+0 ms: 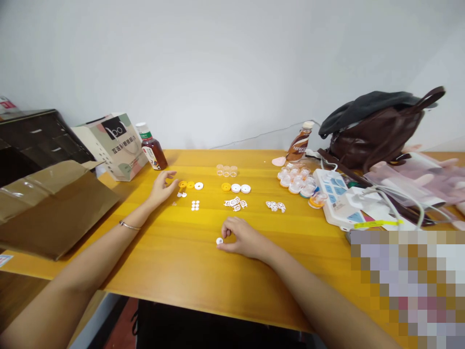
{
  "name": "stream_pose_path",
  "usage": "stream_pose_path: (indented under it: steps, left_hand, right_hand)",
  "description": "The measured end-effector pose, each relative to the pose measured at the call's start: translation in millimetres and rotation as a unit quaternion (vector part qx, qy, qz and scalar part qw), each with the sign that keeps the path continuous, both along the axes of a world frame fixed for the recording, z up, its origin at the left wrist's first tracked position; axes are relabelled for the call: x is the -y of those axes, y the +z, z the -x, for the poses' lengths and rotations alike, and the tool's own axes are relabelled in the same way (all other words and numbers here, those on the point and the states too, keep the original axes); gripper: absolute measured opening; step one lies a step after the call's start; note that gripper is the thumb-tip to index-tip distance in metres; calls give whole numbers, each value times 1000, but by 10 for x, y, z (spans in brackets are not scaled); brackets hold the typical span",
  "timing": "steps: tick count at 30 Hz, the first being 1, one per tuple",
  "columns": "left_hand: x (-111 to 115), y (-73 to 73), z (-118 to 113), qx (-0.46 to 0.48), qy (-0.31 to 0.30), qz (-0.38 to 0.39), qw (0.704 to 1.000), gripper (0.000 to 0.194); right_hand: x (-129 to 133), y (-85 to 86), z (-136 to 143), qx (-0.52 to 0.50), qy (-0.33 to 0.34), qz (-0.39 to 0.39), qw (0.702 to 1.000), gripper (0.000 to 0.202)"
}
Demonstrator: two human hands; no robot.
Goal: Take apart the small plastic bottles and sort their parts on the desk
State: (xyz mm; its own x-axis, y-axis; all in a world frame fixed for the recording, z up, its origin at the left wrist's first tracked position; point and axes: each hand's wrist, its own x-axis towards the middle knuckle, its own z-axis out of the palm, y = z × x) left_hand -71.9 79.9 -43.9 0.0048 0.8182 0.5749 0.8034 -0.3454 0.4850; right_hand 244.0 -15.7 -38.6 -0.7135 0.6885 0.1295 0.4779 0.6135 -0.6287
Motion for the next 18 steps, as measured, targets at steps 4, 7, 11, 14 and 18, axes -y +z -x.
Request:
stream_pose_path:
  steps: [4,7,11,14,18]
  left_hand:
    - [345,142,-357,-37,-99,-69,992,19]
    - [689,167,-728,-155,-309,-39,938,17]
    - [1019,126,-1076,-215,-402,17,890,27]
    - [1088,86,-1144,-219,-415,36,882,33]
    - [1060,48,-1124,-205,-428,47,879,24]
  right_hand:
    - [7,13,-5,4,0,5,1000,20]
    - [5,62,-40,-6,4,23,1000,24]
    - [-85,154,-153,-53,-36,22,998,24]
    - [-271,185,-338,-85,-199,-66,974,21]
    - [-553,181,-764,-7,-384,-241,891,24]
